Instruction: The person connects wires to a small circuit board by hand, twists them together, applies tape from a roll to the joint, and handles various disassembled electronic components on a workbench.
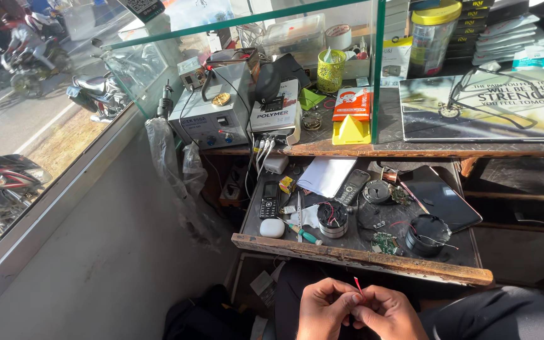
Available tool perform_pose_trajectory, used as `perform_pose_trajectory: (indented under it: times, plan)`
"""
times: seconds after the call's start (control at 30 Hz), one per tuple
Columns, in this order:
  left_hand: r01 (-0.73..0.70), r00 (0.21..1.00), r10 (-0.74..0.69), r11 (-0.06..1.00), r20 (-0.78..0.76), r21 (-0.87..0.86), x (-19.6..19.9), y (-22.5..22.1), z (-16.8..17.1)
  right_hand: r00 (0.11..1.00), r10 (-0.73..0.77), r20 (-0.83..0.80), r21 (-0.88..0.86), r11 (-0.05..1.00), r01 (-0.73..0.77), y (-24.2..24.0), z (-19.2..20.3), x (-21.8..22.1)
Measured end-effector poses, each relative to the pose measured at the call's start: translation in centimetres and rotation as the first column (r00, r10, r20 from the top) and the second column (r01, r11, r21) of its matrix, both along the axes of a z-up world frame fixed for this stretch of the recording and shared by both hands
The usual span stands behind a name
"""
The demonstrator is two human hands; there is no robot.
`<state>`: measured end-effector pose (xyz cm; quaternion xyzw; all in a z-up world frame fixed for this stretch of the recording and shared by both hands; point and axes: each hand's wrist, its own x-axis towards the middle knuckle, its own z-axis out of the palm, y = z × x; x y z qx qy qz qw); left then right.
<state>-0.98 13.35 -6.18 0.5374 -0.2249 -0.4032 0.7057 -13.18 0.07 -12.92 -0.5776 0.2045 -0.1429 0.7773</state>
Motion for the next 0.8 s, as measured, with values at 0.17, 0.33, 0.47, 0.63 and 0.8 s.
perform_pose_trajectory:
  times: [0.17, 0.33, 0.47, 0.63, 0.8]
  plan:
    - [0.014, 0.998, -0.013, 1.000, -0.058, 0.013, -0.5, -0.8, 0.4, 0.993, 0.015, 0.120, 0.090, 0.996, -0.026, 0.0, 2.0, -1.1]
    - [-0.130, 0.991, 0.130, 0.990, -0.004, -0.050, -0.2, -1.0, 1.2, 0.977, -0.098, 0.191, 0.087, 0.993, 0.083, 0.1, 3.6, -1.8]
    - [-0.281, 0.907, 0.256, 0.959, 0.334, 0.027, 2.4, -2.0, 3.9, 0.962, -0.149, 0.227, 0.117, 0.985, 0.125, -0.3, 4.4, -2.5]
    - [-0.436, 0.544, 0.266, 0.900, 0.796, -0.003, 5.6, -5.2, 6.4, 0.950, -0.147, 0.274, 0.196, 0.976, 0.095, -0.4, 4.8, -2.5]
    - [-0.443, 0.247, 0.242, 0.889, 0.938, -0.113, 5.8, -6.6, 5.6, 0.953, -0.151, 0.261, 0.230, 0.969, 0.091, -0.7, 4.6, -2.8]
